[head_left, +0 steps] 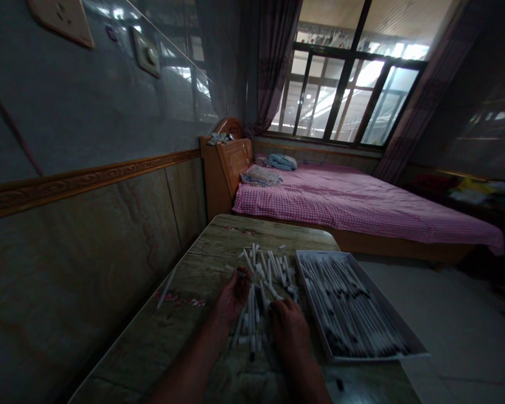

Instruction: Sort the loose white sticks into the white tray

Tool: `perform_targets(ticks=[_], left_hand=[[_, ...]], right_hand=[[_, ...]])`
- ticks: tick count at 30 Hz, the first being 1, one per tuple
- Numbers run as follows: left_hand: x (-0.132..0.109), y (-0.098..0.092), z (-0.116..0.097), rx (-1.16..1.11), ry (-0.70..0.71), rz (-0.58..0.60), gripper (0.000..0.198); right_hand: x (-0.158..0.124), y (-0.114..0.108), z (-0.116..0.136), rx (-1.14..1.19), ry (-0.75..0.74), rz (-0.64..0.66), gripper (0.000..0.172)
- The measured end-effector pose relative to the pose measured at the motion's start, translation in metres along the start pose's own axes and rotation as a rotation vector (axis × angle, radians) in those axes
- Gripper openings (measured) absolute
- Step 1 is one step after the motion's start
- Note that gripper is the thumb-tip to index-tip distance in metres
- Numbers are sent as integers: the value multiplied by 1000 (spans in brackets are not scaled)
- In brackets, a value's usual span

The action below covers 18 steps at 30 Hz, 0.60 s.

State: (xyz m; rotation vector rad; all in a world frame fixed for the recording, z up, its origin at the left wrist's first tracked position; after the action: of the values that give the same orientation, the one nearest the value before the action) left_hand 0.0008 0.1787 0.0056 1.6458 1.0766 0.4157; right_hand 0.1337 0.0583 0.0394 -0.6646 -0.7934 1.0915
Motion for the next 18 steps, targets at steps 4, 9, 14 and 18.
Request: perform_targets(ticks=[4,9,14,18], left_hand=[[1,-2,0,-21,-2,17,40],[3,-6,1,-22,-3,33,41],[1,-3,5,-7,-49,70,43],[-1,-2,5,-8,-39,53,44]], right_hand=[[-1,0,-1,14,0,-17,29],[-1,0,0,5,7,-26,28],[-1,0,0,28,8,-8,29],[-1,0,-3,100,-9,-16,28]])
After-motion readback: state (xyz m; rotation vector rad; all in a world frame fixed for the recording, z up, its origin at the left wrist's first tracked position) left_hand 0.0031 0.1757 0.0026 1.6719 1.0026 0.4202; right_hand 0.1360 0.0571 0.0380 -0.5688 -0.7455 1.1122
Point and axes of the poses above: each hand's wrist, its own x-axis towards the middle knuckle, its own y-axis out of the palm, z = x × y, the point moved 4 cm from there along x, towards the middle knuckle, and after that the axes turned 11 degrees about x, right-handed, at the moved point
